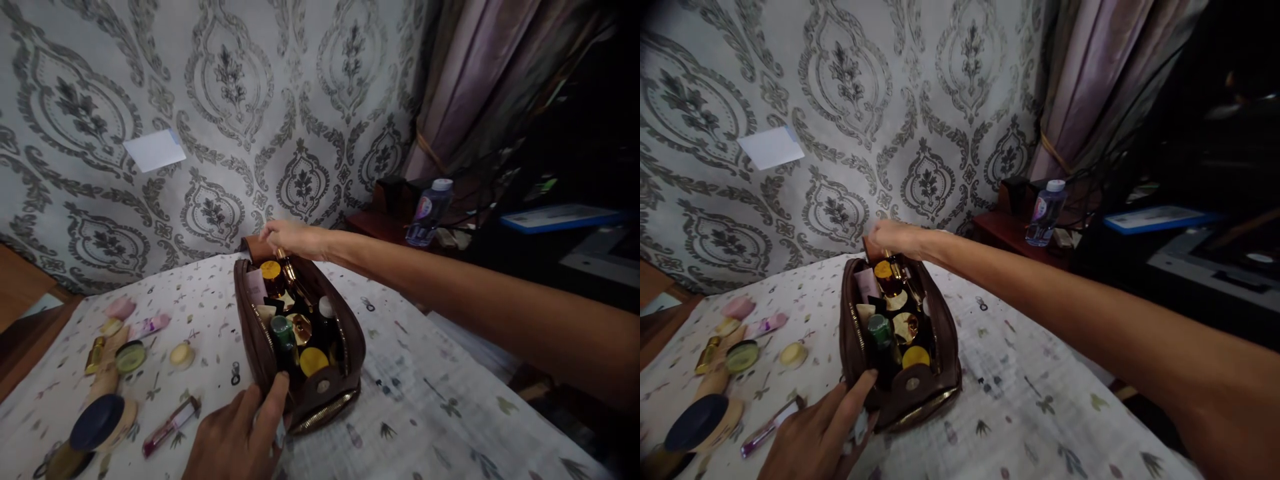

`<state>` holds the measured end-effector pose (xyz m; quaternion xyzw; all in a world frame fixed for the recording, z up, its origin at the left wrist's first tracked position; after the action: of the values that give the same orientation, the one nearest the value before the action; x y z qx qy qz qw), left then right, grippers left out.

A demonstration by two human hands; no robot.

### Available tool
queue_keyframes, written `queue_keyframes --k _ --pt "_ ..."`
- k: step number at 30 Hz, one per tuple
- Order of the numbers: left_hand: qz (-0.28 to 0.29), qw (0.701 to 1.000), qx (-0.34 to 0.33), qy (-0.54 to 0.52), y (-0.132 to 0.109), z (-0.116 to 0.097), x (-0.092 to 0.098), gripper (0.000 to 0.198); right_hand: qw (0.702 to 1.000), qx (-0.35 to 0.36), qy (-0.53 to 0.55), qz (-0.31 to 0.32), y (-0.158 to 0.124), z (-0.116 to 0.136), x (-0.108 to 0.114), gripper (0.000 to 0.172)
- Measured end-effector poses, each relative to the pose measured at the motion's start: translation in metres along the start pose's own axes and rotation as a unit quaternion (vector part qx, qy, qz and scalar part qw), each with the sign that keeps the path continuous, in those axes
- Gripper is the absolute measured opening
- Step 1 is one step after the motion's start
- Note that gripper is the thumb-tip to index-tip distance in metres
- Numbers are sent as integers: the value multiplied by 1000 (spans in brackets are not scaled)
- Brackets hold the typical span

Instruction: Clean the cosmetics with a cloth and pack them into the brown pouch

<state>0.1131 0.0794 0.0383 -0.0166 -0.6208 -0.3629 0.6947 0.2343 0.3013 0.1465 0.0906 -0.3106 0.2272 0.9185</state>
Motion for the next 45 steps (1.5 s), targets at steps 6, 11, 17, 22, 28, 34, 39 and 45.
queue_keyframes --k 6,11,17,22,28,34,39,45 --pt "17 1000 -5 9 -2 0 -2 65 956 174 -230 54 -17 -14 -1 32" --pt "15 1000 0 0 -1 0 -2 60 929 173 -328 -13 -14 -18 1 40" --pt "2 1000 5 7 -3 0 -4 62 872 196 -448 20 -12 -13 -12 20" --pt "11 1000 11 8 -3 0 -3 63 814 204 -542 51 -10 -13 -27 23" --pt "25 999 14 -17 -4 0 -3 66 791 178 -580 78 -7 -10 -33 26" --pt "22 999 12 -20 -5 1 -4 62 820 198 -532 69 -3 -15 -26 26" --pt "15 1000 5 -19 -3 1 0 58 883 221 -404 92 -16 -6 -21 17" --pt "38 999 13 -17 3 -2 10 57 914 204 -299 183 -43 8 -30 19"
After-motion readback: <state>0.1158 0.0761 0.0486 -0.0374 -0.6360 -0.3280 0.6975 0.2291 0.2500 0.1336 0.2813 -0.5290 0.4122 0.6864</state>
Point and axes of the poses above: each hand's wrist, its own y-axis towards the middle knuckle, its own x-axis out of the back of the hand, z = x × y, the point moved 3 cm from there along y, towards the middle knuckle, and after that the axes turned 1 degree about y, right-handed, at the moved point
